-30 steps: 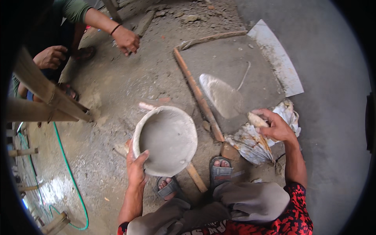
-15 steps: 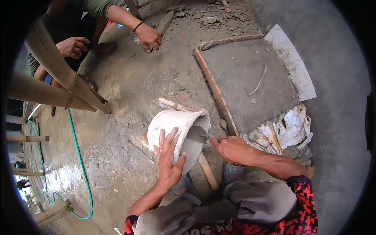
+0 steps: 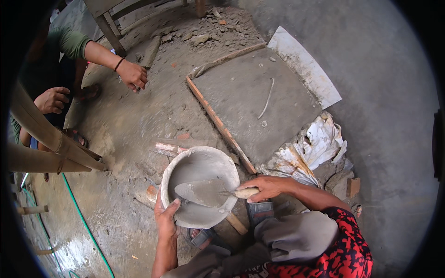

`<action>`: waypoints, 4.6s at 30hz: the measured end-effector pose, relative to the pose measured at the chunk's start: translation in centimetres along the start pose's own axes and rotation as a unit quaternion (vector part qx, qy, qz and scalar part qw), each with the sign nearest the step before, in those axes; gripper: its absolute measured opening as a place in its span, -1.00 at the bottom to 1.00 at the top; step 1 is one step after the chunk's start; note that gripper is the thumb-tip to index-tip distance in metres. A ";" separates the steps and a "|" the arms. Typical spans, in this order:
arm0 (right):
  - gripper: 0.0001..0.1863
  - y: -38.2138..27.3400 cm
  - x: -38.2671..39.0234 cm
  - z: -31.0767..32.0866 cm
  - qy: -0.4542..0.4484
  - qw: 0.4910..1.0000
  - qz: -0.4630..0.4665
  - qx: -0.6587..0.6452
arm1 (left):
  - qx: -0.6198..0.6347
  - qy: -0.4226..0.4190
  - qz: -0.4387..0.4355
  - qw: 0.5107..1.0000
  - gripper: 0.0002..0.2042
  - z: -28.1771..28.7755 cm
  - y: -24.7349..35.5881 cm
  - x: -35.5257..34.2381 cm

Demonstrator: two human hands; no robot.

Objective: The person applies mortar to a square surface on the floor using a trowel, taking mortar from a bucket and spreading it smoothly.

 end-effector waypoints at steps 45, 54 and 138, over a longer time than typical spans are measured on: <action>-0.62 -0.6 2.4 37.1 0.453 0.878 -0.048 -0.148 | 0.105 0.095 0.016 0.990 -0.38 4.0 -1.0 -1.7; -0.56 -0.9 -0.2 34.0 0.408 0.903 -0.024 -0.135 | 0.095 0.092 0.040 0.990 -0.38 3.8 -1.0 -1.6; -0.37 1.7 1.4 -1.3 0.043 0.996 0.082 -0.005 | -0.030 -0.039 -0.012 0.999 -0.28 -0.1 0.6 -1.1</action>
Point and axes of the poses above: each hand's wrist, its own x-axis away from the middle knuckle, its own z-axis out of the back of the hand, y = z × x, the point moved 10 cm from there along -x, towards the middle knuckle, and after that the axes turned 13 degrees about -x, right-handed, at the moved point
